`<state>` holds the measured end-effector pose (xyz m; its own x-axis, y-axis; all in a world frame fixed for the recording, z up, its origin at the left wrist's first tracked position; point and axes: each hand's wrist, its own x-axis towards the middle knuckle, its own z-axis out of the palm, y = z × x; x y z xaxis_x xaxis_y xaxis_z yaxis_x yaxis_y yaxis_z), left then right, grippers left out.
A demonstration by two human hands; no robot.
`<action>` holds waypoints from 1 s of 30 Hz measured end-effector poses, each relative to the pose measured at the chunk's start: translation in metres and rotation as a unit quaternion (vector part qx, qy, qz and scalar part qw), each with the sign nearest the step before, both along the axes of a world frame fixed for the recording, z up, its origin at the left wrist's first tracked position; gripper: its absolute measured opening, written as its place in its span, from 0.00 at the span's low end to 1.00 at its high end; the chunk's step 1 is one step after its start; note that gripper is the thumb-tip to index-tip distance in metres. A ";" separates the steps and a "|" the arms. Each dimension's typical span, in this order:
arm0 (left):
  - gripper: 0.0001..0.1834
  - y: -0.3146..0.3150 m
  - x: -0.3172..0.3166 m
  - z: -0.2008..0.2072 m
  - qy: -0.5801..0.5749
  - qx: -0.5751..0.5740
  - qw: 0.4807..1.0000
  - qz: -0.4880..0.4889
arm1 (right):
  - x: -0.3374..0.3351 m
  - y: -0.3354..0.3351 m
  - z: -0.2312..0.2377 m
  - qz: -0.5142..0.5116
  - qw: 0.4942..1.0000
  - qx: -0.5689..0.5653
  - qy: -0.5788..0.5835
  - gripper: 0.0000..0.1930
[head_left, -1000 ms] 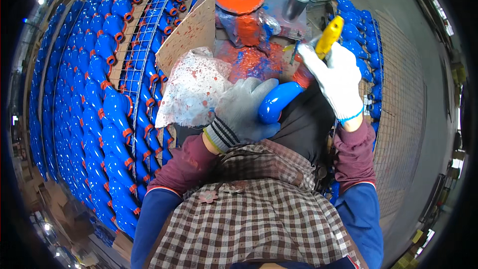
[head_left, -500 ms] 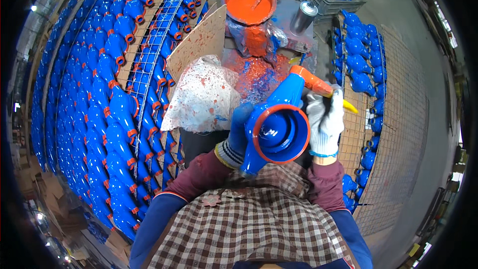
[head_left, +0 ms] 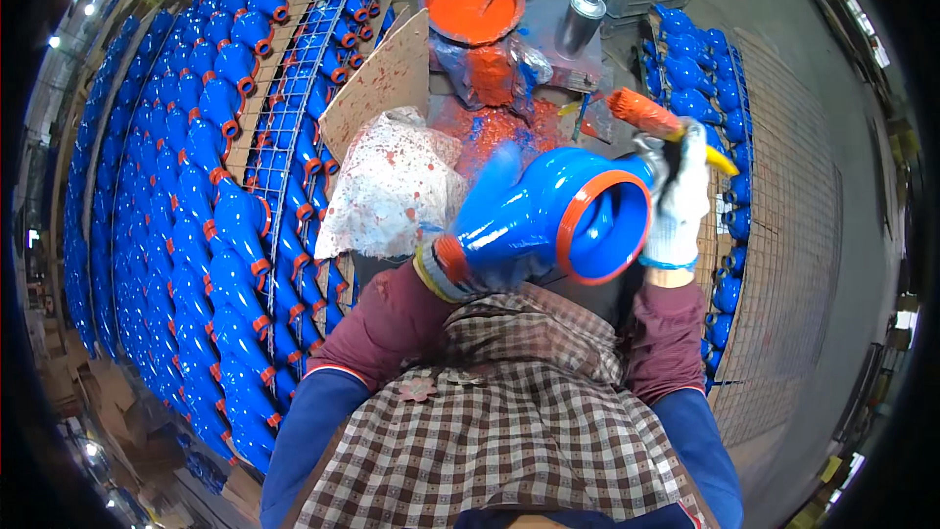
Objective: The recorder uses a brush to apply orange/red paint to various blue metal parts on a fabrication floor.
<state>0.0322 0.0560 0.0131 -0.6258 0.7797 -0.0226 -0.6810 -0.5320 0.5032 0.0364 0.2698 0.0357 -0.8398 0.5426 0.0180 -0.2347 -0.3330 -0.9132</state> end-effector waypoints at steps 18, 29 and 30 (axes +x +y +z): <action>0.28 0.015 -0.008 0.024 0.728 -0.471 0.482 0.127 | -0.010 0.016 0.036 0.044 0.580 0.808 0.097 0.14; 0.47 -0.004 -0.010 0.004 0.557 -0.371 0.721 0.177 | 0.039 0.016 0.055 0.104 0.855 0.485 0.153 0.11; 0.46 -0.005 -0.007 0.004 0.479 -0.328 0.798 0.165 | 0.043 0.017 0.046 0.097 0.888 0.422 0.157 0.12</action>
